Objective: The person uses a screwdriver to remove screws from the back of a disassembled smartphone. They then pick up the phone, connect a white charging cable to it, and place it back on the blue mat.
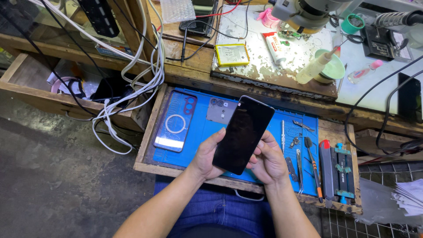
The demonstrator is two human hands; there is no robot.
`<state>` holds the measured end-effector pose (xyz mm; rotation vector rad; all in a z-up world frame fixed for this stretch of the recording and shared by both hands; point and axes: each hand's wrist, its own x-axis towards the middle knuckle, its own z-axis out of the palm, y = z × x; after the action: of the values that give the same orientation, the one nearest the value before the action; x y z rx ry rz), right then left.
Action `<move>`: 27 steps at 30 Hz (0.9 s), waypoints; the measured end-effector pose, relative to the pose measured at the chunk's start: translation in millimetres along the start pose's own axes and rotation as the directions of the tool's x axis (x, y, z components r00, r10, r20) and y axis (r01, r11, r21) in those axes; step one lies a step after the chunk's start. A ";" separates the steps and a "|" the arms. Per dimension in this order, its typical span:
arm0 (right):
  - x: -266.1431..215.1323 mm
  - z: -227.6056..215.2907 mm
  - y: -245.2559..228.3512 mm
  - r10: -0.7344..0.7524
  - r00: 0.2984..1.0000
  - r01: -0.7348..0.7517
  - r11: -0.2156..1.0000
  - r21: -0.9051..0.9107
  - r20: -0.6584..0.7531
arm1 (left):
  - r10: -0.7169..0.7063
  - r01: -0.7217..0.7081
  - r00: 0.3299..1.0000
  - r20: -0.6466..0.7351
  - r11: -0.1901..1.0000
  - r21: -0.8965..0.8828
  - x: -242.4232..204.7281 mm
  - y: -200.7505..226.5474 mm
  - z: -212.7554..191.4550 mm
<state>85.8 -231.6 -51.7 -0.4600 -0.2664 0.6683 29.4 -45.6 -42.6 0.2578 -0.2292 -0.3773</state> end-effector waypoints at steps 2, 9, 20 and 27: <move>0.2 -0.7 0.3 0.000 1.000 0.000 1.000 0.003 -0.006 | -0.004 0.004 1.000 -0.006 1.000 -0.002 -0.1 0.0 -0.2; 0.0 -3.7 0.4 -0.006 1.000 0.006 1.000 -0.005 -0.003 | -0.004 0.005 1.000 -0.022 1.000 0.004 0.0 -0.3 -1.7; -0.4 -4.1 0.1 0.004 1.000 -0.004 1.000 0.001 -0.005 | -0.005 0.006 1.000 -0.030 0.999 0.031 -0.3 0.6 0.1; -0.1 -2.6 -0.1 0.002 1.000 -0.002 1.000 -0.002 -0.001 | -0.007 0.007 1.000 -0.029 1.000 0.030 0.4 1.3 1.2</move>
<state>86.8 -232.6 -53.9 -0.4622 -0.2656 0.6699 29.9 -44.8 -41.1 0.2937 -0.2055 -0.3770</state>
